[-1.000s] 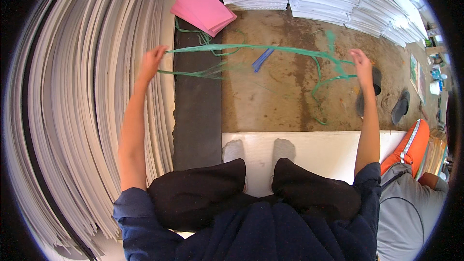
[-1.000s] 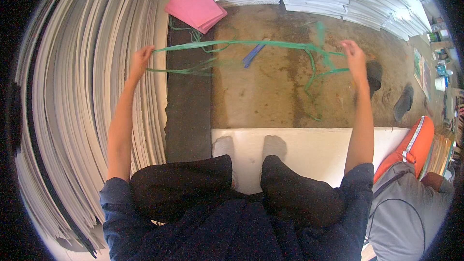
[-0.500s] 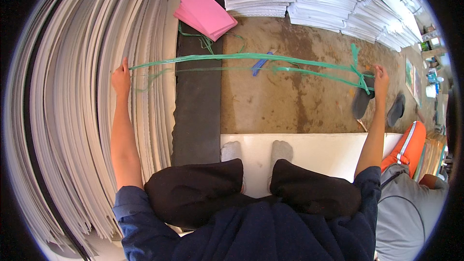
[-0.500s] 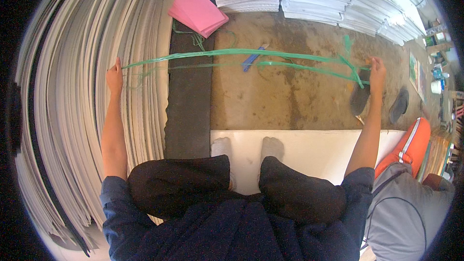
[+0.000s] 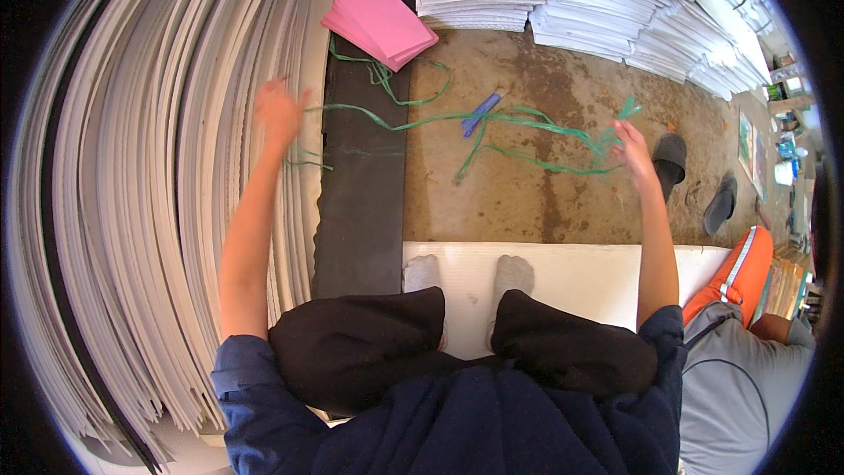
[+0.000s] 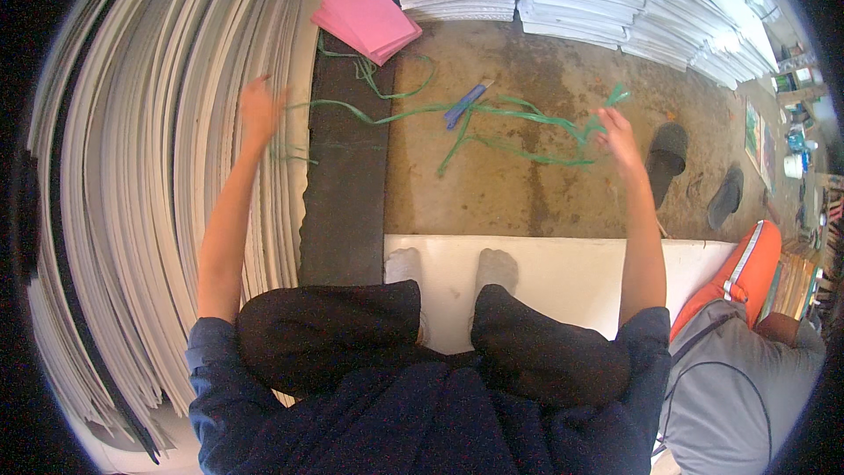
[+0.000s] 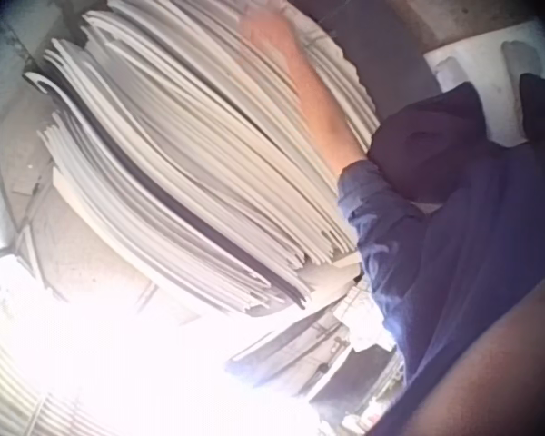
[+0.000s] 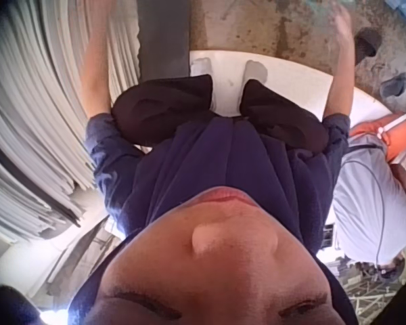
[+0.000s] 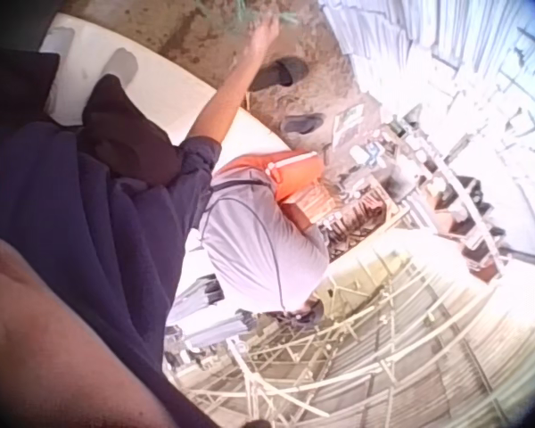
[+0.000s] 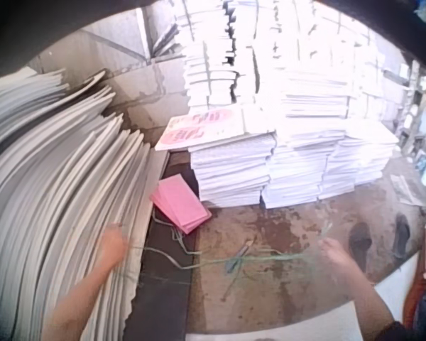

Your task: The person ties a stack of white books with a green plastic strap, securing it with a knot. They then place the bundled books onto a large stack of similar items. The person then prepares another strap and handles a stack of pink-covered books.

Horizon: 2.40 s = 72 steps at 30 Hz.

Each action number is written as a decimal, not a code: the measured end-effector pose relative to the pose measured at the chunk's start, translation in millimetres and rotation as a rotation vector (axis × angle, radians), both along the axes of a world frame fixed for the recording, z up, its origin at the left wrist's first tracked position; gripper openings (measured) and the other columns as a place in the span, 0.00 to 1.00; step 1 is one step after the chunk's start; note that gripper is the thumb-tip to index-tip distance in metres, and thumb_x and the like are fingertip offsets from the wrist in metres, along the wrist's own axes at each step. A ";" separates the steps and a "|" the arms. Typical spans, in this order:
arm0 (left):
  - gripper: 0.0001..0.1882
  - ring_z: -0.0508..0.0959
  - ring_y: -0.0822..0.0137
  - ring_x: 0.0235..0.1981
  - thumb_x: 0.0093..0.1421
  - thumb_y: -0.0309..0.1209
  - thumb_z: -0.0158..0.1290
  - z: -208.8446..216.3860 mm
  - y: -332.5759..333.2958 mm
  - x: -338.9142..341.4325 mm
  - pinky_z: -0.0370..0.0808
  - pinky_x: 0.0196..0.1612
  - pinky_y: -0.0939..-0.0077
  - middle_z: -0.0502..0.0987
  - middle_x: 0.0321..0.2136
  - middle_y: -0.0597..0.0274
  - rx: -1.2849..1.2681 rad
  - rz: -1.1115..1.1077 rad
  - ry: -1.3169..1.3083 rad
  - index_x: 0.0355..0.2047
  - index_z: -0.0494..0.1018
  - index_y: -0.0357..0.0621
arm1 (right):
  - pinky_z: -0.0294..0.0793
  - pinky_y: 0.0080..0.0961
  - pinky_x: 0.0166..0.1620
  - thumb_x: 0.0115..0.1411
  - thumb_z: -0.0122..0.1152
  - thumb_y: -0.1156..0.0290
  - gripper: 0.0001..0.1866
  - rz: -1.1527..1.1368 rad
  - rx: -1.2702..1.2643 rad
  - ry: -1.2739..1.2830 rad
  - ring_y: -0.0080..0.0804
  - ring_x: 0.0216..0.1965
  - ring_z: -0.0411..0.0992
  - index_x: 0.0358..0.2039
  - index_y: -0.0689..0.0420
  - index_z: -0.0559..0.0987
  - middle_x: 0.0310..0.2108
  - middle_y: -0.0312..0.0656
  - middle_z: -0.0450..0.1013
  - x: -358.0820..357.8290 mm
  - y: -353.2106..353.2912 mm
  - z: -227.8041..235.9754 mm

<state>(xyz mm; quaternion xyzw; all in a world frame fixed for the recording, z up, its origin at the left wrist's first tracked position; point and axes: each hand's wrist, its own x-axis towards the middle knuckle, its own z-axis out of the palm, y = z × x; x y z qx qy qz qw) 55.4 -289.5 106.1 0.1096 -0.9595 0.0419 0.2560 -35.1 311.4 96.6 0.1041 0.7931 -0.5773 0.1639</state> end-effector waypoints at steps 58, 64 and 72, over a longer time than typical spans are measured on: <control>0.12 0.67 0.82 0.26 0.53 0.34 0.55 50.9 268.5 -37.5 0.66 0.30 0.84 0.73 0.24 0.70 1.515 -0.739 -0.589 0.33 0.74 0.39 | 0.69 0.20 0.33 0.53 0.58 0.68 0.12 0.390 0.022 0.246 0.22 0.29 0.71 0.35 0.63 0.75 0.26 0.40 0.73 43.9 -145.5 53.9; 0.10 0.66 0.81 0.27 0.52 0.34 0.55 38.1 263.7 -41.9 0.64 0.29 0.85 0.70 0.23 0.70 1.377 -0.655 -0.420 0.28 0.71 0.40 | 0.70 0.21 0.36 0.52 0.60 0.66 0.27 0.223 -0.251 0.276 0.27 0.31 0.73 0.49 0.65 0.63 0.30 0.43 0.72 46.0 -154.8 53.5; 0.11 0.66 0.81 0.21 0.53 0.33 0.55 40.5 267.2 -39.1 0.64 0.24 0.84 0.69 0.22 0.69 1.387 -0.596 -0.473 0.27 0.66 0.40 | 0.71 0.21 0.37 0.53 0.57 0.70 0.32 0.266 -0.301 0.249 0.28 0.31 0.73 0.54 0.61 0.51 0.29 0.42 0.72 43.8 -159.5 40.0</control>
